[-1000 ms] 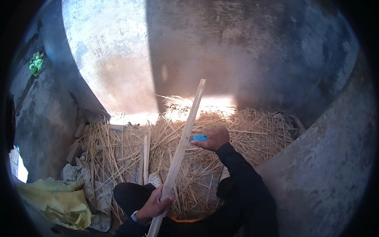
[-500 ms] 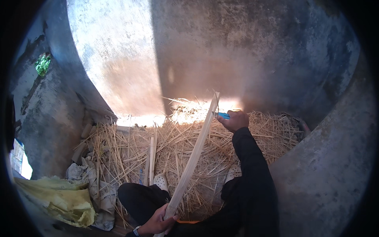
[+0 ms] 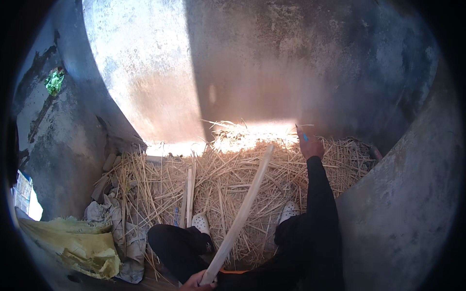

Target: The person sits on a bed of straw and uses a knife to split long bamboo poles into thin strips. They hold the pole with one hand and use the knife to shave and split the material, creating a pile of bamboo strips.

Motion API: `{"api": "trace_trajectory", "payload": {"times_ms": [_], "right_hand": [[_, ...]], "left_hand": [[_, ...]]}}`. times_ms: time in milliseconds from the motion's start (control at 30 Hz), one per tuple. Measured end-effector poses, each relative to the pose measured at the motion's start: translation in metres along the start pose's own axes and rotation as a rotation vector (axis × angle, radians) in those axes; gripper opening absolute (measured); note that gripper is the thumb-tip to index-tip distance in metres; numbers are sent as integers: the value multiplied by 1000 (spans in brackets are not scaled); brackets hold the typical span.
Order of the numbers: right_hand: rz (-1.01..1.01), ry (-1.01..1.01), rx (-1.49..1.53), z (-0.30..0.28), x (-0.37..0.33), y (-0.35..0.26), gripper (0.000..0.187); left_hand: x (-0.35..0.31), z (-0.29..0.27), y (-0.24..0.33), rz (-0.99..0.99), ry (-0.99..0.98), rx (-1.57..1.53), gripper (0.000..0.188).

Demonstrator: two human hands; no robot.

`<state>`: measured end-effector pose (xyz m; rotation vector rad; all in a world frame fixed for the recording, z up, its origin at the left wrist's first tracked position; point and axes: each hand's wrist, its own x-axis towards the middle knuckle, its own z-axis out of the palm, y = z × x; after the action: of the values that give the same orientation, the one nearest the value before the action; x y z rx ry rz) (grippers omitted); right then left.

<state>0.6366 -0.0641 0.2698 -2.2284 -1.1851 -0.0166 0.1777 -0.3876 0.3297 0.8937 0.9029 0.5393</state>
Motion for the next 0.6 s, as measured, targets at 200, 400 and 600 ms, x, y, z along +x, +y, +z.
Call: {"api": "trace_trajectory", "payload": {"times_ms": [200, 400, 600], "right_hand": [[-202, -364, -81, -24, -49, -66, 85], [-733, -433, 229, -42, -156, -108, 73], [-1058, -409, 332, -50, -209, -119, 69]], "left_hand": [[41, -11, 30, -4, 50, -79, 18], [92, -22, 54, 114, 15, -185, 19], [114, -28, 70, 193, -20, -335, 19]]}}
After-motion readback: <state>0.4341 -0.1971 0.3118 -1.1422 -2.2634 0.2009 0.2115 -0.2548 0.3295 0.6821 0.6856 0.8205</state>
